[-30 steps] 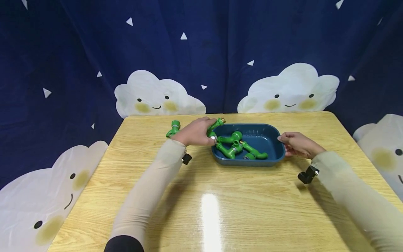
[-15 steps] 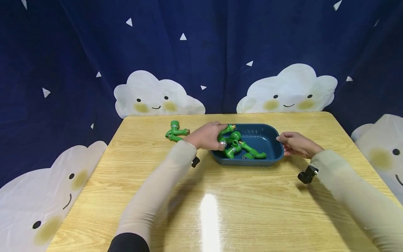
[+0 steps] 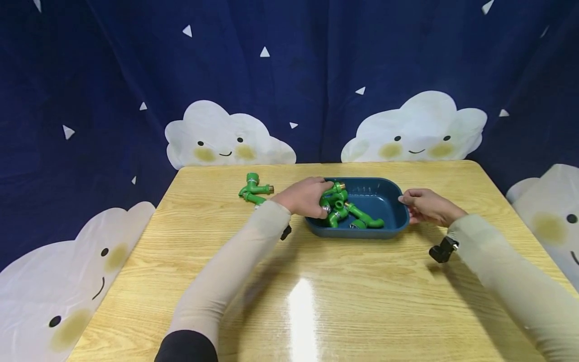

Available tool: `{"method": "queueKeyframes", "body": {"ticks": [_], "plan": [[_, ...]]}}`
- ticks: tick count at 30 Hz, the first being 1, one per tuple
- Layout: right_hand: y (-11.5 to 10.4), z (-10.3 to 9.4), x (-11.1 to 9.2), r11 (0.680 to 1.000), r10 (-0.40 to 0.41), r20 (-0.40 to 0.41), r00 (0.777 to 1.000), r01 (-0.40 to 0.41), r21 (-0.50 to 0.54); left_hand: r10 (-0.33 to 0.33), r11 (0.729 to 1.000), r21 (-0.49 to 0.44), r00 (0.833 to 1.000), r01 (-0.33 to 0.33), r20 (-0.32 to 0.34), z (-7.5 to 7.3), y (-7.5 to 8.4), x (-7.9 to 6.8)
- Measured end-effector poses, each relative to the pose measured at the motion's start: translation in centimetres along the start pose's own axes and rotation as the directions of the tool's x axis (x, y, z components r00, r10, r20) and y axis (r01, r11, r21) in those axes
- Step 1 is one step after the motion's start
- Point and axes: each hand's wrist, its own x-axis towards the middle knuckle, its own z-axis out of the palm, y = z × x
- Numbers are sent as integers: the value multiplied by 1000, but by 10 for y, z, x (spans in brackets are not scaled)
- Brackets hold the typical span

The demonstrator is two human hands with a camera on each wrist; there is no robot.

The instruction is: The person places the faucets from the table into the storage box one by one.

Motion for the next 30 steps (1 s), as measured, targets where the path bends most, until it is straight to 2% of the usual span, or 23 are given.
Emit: {"method": "queueKeyframes", "body": {"ticks": [9,16,30], "plan": [[-1,-1,0,1000,-6,8,1000,6,8,20,999,36,1000,-20,-5,-7,12,10],[-4,3,1,1000,-11,20,1000,10,21,38,998,49,999,-37,-24,-7,13,19],[-9,16,6,999,-22,20,1000,21,31,18,999,41,999,-20,31,-7,16,26]]}}
